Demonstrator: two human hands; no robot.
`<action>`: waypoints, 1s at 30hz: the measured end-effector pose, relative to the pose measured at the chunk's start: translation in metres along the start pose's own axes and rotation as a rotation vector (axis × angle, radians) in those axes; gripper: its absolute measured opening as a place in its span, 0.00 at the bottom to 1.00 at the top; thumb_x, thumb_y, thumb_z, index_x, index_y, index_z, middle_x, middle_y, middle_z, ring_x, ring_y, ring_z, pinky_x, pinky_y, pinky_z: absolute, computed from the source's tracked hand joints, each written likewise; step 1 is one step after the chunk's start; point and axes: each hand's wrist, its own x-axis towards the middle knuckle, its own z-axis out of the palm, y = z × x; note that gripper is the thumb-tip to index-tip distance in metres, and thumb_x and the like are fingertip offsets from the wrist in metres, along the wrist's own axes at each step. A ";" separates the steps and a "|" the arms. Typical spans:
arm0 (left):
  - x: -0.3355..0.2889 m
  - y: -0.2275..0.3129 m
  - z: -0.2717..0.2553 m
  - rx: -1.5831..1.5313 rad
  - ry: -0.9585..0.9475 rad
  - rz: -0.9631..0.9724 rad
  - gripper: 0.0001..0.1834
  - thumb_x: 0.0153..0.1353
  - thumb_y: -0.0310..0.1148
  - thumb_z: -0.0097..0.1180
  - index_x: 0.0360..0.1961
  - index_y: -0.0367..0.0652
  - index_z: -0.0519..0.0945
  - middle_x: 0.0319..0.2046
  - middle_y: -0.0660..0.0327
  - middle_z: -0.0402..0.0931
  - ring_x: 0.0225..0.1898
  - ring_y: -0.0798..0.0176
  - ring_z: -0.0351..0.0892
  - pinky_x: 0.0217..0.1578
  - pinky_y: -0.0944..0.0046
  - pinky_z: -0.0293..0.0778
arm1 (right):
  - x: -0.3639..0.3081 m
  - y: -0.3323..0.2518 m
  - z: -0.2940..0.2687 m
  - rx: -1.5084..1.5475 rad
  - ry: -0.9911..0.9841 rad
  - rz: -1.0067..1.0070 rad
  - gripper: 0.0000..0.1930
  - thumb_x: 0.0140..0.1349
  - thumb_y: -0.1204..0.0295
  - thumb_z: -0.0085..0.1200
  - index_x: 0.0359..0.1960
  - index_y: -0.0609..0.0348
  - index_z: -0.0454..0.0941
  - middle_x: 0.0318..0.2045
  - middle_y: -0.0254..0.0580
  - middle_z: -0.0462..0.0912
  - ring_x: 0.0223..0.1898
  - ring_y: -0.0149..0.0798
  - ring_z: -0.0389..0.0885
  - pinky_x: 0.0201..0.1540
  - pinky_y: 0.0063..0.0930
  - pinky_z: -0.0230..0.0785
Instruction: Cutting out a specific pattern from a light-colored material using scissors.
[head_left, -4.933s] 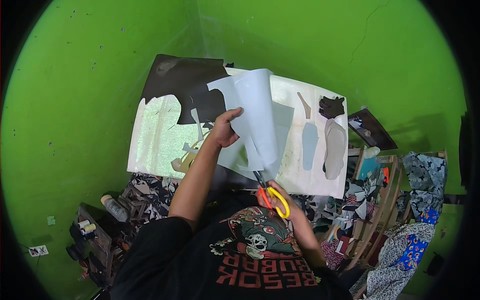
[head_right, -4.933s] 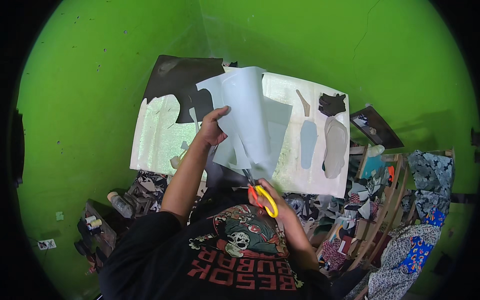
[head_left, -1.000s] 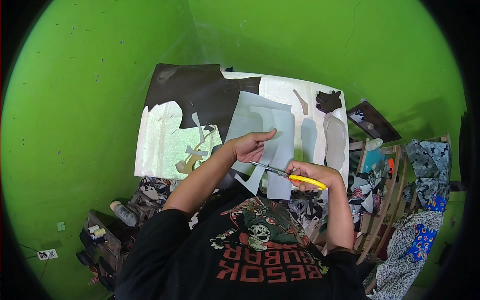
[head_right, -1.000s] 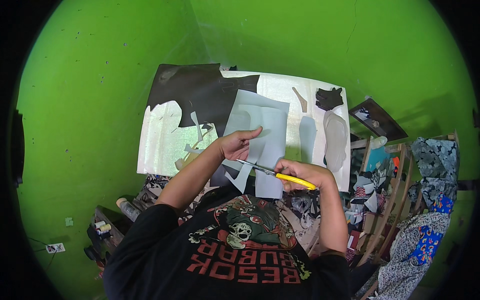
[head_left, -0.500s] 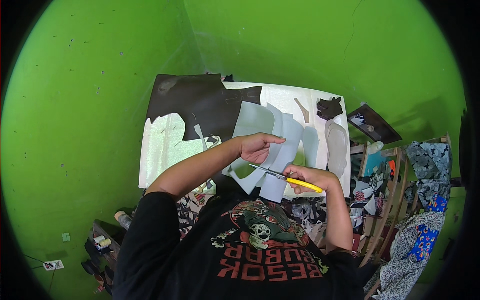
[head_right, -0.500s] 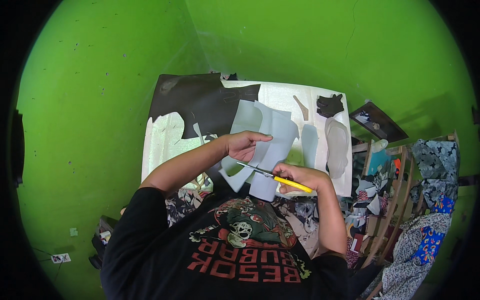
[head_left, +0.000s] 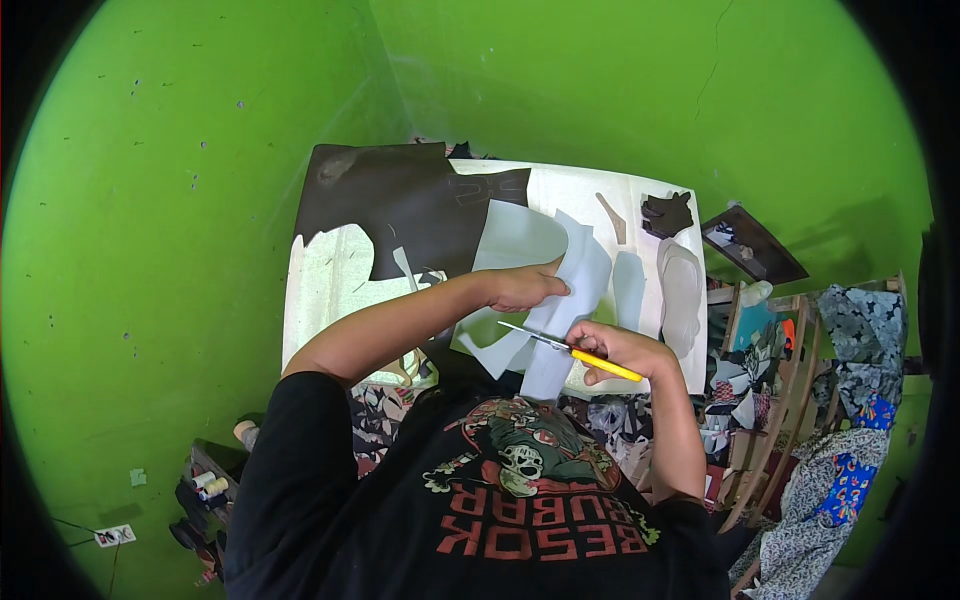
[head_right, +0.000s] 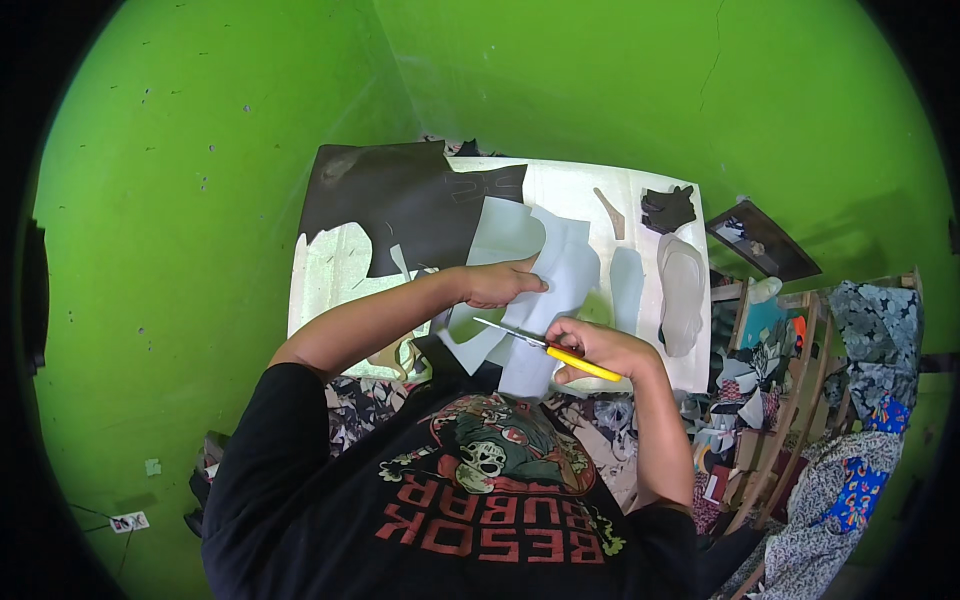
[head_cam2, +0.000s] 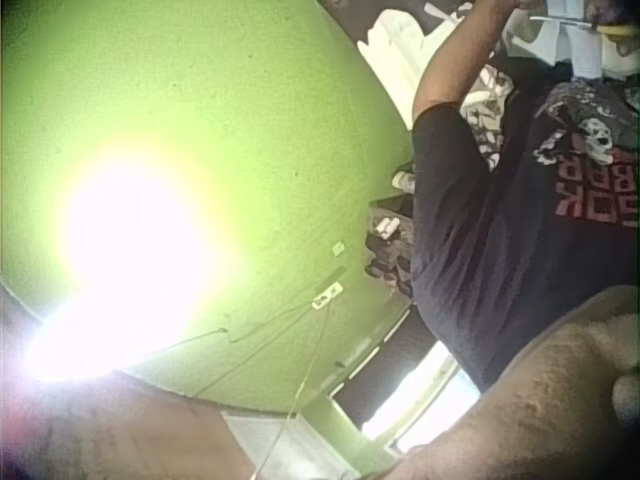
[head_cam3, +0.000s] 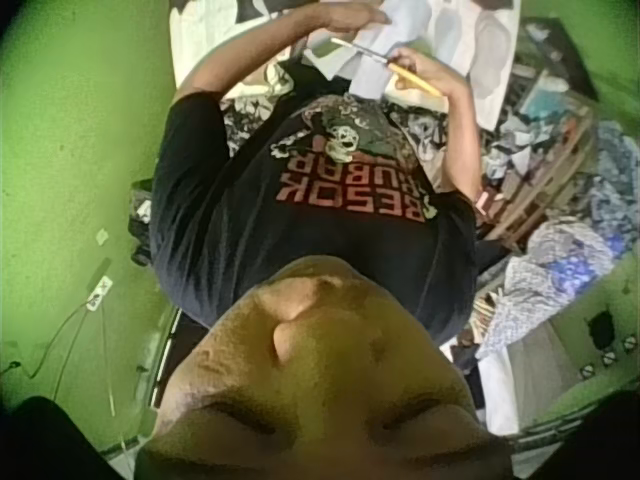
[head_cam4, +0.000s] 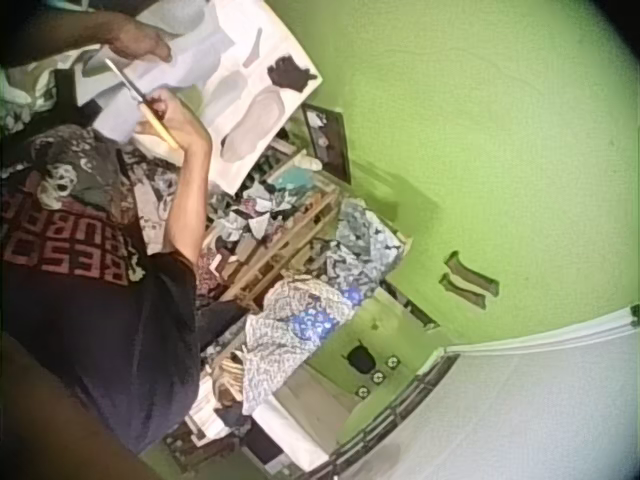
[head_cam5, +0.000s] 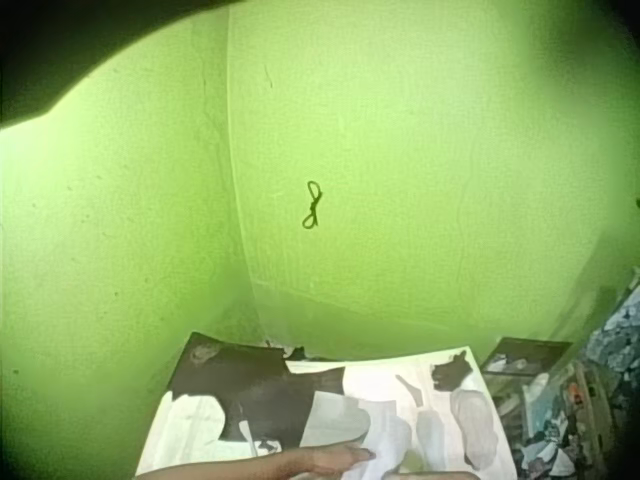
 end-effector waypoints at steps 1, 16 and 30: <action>0.000 0.003 -0.002 0.001 -0.002 0.002 0.36 0.69 0.34 0.49 0.75 0.47 0.49 0.52 0.58 0.74 0.39 0.68 0.77 0.40 0.70 0.77 | 0.001 -0.001 0.000 -0.001 0.003 0.001 0.28 0.52 0.79 0.70 0.52 0.59 0.66 0.29 0.30 0.74 0.31 0.25 0.69 0.36 0.22 0.64; -0.008 0.024 0.008 0.001 0.188 0.310 0.48 0.58 0.15 0.38 0.77 0.49 0.33 0.71 0.38 0.49 0.73 0.49 0.50 0.68 0.61 0.56 | 0.011 0.012 -0.001 -0.037 0.097 0.075 0.35 0.57 0.48 0.68 0.54 0.60 0.66 0.33 0.36 0.76 0.34 0.31 0.72 0.40 0.25 0.66; 0.008 -0.007 -0.030 -0.552 0.199 0.409 0.32 0.69 0.24 0.46 0.72 0.46 0.54 0.63 0.54 0.67 0.61 0.57 0.71 0.61 0.55 0.70 | -0.030 -0.012 -0.007 0.013 0.158 0.016 0.27 0.61 0.63 0.66 0.56 0.55 0.64 0.33 0.36 0.76 0.33 0.29 0.73 0.38 0.25 0.67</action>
